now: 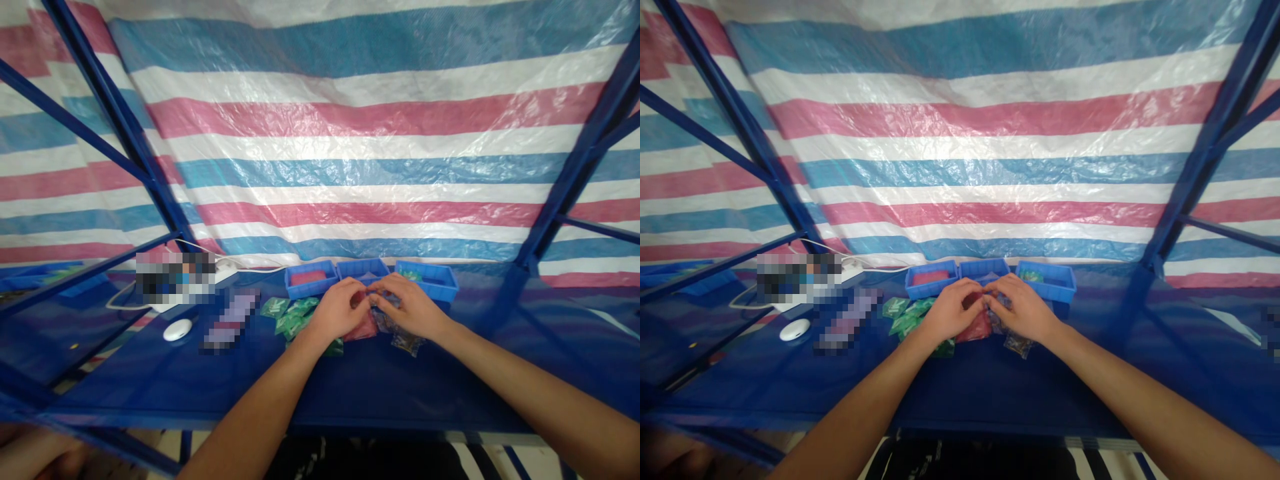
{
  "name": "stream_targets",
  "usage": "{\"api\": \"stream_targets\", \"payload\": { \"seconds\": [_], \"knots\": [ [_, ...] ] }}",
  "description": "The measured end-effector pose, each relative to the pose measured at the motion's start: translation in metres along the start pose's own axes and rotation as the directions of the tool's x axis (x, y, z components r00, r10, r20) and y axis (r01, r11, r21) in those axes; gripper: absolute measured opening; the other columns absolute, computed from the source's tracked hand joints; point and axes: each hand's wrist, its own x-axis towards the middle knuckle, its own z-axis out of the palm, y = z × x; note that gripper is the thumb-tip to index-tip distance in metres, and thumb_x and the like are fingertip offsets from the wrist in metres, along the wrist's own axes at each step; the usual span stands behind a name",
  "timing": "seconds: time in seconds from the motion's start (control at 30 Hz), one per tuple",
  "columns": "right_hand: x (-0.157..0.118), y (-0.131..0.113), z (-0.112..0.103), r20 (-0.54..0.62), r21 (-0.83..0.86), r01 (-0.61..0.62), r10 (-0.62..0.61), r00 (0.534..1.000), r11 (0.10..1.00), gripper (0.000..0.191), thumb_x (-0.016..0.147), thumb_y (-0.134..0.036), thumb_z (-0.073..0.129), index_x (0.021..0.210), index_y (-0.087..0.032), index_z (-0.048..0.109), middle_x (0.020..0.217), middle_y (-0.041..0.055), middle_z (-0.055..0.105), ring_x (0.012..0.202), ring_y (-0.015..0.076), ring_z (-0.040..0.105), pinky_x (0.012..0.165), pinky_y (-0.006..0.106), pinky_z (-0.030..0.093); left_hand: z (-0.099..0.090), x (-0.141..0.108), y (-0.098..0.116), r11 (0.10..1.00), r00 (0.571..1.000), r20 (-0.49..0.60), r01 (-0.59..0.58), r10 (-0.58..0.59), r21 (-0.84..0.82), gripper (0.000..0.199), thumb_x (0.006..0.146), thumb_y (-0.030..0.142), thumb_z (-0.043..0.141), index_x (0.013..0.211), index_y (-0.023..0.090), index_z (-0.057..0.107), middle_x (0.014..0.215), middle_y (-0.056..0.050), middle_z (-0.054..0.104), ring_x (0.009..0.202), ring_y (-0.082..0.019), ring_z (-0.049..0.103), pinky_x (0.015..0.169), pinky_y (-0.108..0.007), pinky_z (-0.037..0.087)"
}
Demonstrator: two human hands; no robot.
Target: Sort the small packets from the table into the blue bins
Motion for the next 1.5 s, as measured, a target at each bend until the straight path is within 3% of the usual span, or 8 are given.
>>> {"api": "stream_targets", "payload": {
  "seconds": [0.1, 0.33, 0.67, 0.87, 1.0, 1.13, 1.27, 1.5],
  "knots": [
    [0.000, -0.007, -0.003, 0.000, -0.004, 0.037, -0.037, 0.999, 0.999, 0.024, 0.099, -0.031, 0.059, 0.121, -0.025, 0.066, 0.104, 0.0082, 0.071, 0.100, 0.0275, 0.063, 0.095, 0.047, 0.050, 0.000, 0.000, -0.001, 0.999, 0.998, -0.067, -0.001, -0.002, -0.055, 0.028, 0.095, 0.017, 0.051, 0.115, 0.019, 0.070, 0.113, -0.009, 0.071, 0.109, -0.023, 0.065, 0.103, -0.038, 0.049],
    [0.001, -0.025, -0.002, 0.247, 0.063, 0.263, -0.271, 0.930, 0.963, 0.038, 0.080, -0.045, 0.082, 0.111, -0.027, 0.071, 0.118, 0.0077, 0.068, 0.115, 0.0302, 0.057, 0.102, 0.049, 0.049, -0.006, 0.001, -0.001, 0.980, 0.964, -0.223, 0.108, -0.144, -0.165, 0.030, 0.103, 0.024, 0.042, 0.112, 0.021, 0.070, 0.112, -0.006, 0.072, 0.107, -0.021, 0.066, 0.098, -0.037, 0.051],
    [-0.002, -0.022, 0.006, 0.284, 0.051, 0.259, -0.263, 0.922, 0.964, 0.018, 0.094, -0.016, 0.059, 0.104, -0.024, 0.071, 0.101, 0.0064, 0.071, 0.102, 0.0238, 0.062, 0.095, 0.041, 0.052, -0.005, 0.003, 0.002, 0.963, 0.959, -0.214, 0.133, -0.185, -0.236, 0.033, 0.104, 0.038, 0.044, 0.106, 0.020, 0.072, 0.111, -0.007, 0.074, 0.106, -0.022, 0.067, 0.097, -0.036, 0.051],
    [0.001, -0.017, -0.001, 0.066, 0.047, 0.099, -0.102, 0.993, 0.994, 0.014, 0.101, -0.024, 0.050, 0.102, -0.023, 0.064, 0.098, 0.0079, 0.069, 0.094, 0.0242, 0.063, 0.088, 0.040, 0.052, -0.016, 0.003, 0.014, 0.937, 0.974, -0.177, 0.073, -0.141, -0.342, 0.044, 0.107, 0.042, 0.035, 0.110, 0.018, 0.073, 0.114, -0.008, 0.074, 0.111, -0.023, 0.067, 0.103, -0.037, 0.049],
    [0.001, -0.006, 0.000, -0.098, 0.146, -0.106, 0.121, 0.988, 0.984, 0.019, 0.102, -0.035, 0.050, 0.100, -0.024, 0.065, 0.092, 0.0055, 0.070, 0.083, 0.0224, 0.065, 0.077, 0.036, 0.053, -0.018, 0.001, 0.022, 0.945, 0.994, -0.085, 0.031, -0.062, -0.326, 0.034, 0.101, 0.043, 0.053, 0.118, 0.020, 0.071, 0.118, -0.009, 0.073, 0.111, -0.024, 0.067, 0.102, -0.036, 0.050],
    [0.002, 0.005, 0.007, -0.086, 0.414, -0.251, 0.312, 0.946, 0.875, 0.028, 0.100, -0.049, 0.052, 0.101, -0.025, 0.064, 0.089, 0.0038, 0.071, 0.077, 0.0217, 0.067, 0.072, 0.036, 0.057, -0.011, 0.001, 0.019, 0.956, 0.996, -0.079, 0.020, -0.045, -0.294, 0.037, 0.094, 0.040, 0.065, 0.126, 0.022, 0.066, 0.122, -0.009, 0.072, 0.111, -0.024, 0.067, 0.100, -0.037, 0.052],
    [0.004, 0.008, 0.009, -0.066, 0.579, -0.286, 0.393, 0.917, 0.764, 0.031, 0.096, -0.055, 0.058, 0.099, -0.025, 0.065, 0.089, 0.0029, 0.070, 0.073, 0.0212, 0.069, 0.072, 0.037, 0.060, -0.006, 0.002, 0.008, 0.960, 0.978, -0.131, 0.124, -0.160, -0.249, 0.034, 0.095, 0.039, 0.063, 0.125, 0.023, 0.068, 0.119, -0.008, 0.074, 0.105, -0.024, 0.069, 0.093, -0.036, 0.054],
    [0.008, 0.004, 0.006, -0.058, 0.730, -0.292, 0.481, 0.875, 0.618, 0.034, 0.089, -0.057, 0.068, 0.102, -0.026, 0.066, 0.089, 0.0019, 0.071, 0.070, 0.0194, 0.068, 0.068, 0.037, 0.062, -0.002, 0.007, -0.005, 0.868, 0.953, -0.123, 0.193, -0.277, -0.458, 0.032, 0.096, 0.045, 0.061, 0.107, 0.019, 0.074, 0.097, -0.004, 0.076, 0.084, -0.018, 0.068, 0.076, -0.028, 0.052]
  ]
}}
